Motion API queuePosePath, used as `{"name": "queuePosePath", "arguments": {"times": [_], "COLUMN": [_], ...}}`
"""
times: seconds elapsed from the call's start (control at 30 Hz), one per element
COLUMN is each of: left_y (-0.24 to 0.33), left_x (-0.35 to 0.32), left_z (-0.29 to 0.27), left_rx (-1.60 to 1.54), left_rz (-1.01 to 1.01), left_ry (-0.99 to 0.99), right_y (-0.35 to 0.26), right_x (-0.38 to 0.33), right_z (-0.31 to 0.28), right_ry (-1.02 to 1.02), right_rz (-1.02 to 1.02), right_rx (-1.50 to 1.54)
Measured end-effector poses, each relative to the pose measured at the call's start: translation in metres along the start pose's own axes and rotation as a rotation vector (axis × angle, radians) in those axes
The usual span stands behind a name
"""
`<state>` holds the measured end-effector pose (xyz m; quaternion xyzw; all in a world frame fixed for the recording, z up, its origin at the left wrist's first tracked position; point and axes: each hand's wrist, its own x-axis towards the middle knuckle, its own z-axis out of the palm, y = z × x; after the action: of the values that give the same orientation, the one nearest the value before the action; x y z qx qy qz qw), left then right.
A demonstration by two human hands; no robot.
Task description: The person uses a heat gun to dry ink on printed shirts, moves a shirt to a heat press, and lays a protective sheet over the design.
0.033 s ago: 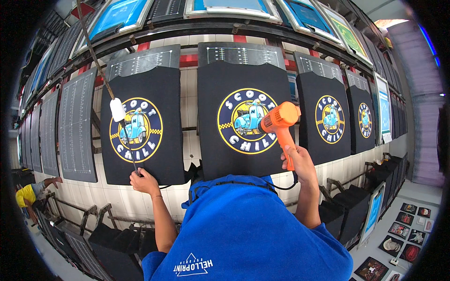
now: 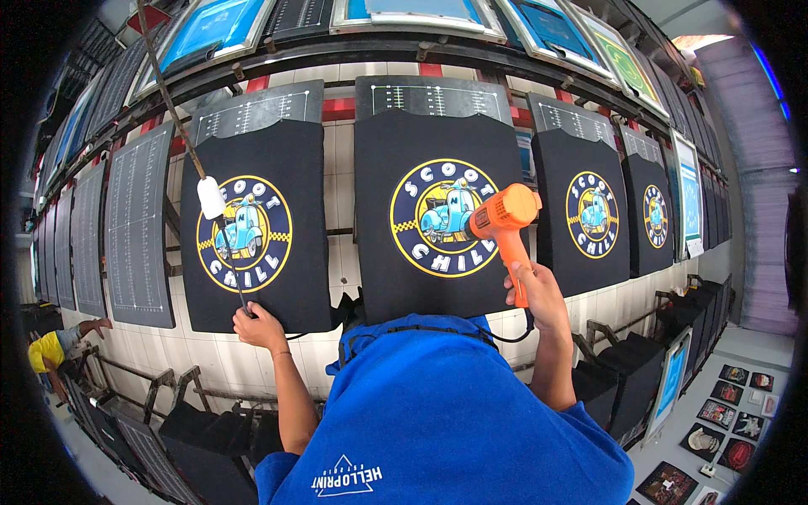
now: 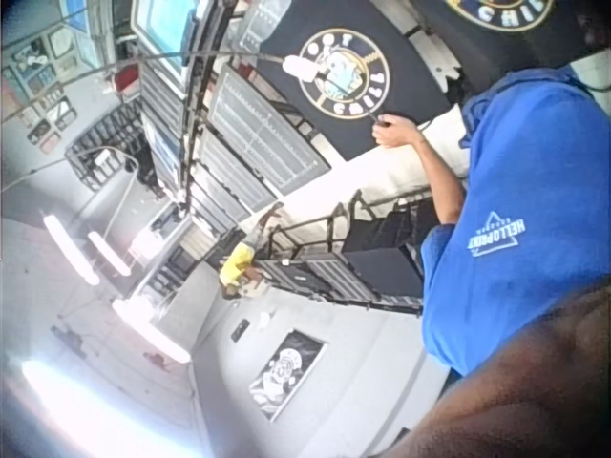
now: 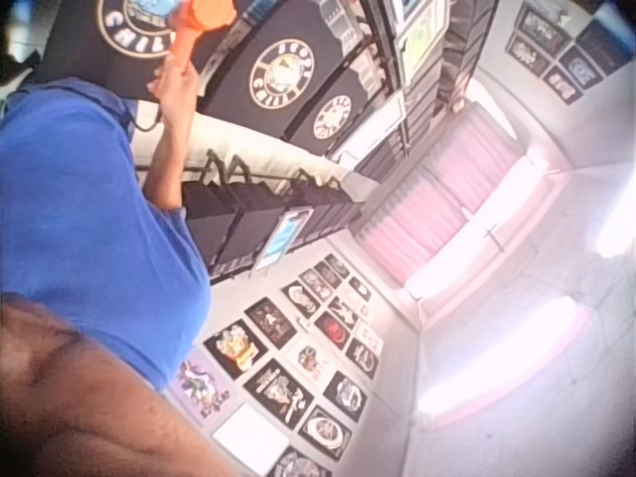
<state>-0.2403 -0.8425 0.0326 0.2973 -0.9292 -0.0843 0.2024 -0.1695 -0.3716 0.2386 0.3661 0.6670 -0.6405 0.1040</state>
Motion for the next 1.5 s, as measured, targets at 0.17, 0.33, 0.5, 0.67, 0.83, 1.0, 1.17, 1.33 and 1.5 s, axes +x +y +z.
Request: {"name": "queuePosePath", "arguments": {"times": [0.17,0.33,0.5,0.67,0.83,1.0,1.17,1.33,1.5], "left_y": [0.002,0.000,0.000,0.001,0.002,-0.002,-0.003,0.000,0.002], "left_x": [0.000,0.000,0.001,0.001,0.001,0.000,-0.001,0.000,-0.001], "left_z": [-0.001,0.001,0.001,-0.001,-0.001,0.003,0.004,0.003,0.000], "left_rx": [-0.024,-0.013,-0.001,-0.002,0.003,-0.038,-0.023,-0.013,-0.012], "left_rz": [-0.004,0.000,-0.011,-0.008,-0.012,0.002,-0.021,-0.019,-0.016], "left_ry": [-0.009,0.000,-0.021,-0.018,-0.029,0.015,-0.008,-0.012,-0.021], "right_y": [0.006,0.002,0.011,0.014,0.010,0.004,-0.005,-0.001,-0.008], "right_x": [-0.007,-0.015,-0.016,-0.018,-0.015,-0.002,0.005,0.013,0.021], "right_z": [-0.001,-0.008,-0.006,-0.005,0.000,-0.006,0.002,0.009,0.011], "right_ry": [0.007,-0.016,0.000,0.019,0.044,0.030,-0.006,-0.003,-0.012], "right_rz": [-0.006,0.041,0.005,-0.004,-0.013,-0.001,-0.023,-0.073,-0.095], "right_rx": [-0.033,-0.034,-0.020,-0.026,-0.058,0.014,0.045,0.011,0.019]}}
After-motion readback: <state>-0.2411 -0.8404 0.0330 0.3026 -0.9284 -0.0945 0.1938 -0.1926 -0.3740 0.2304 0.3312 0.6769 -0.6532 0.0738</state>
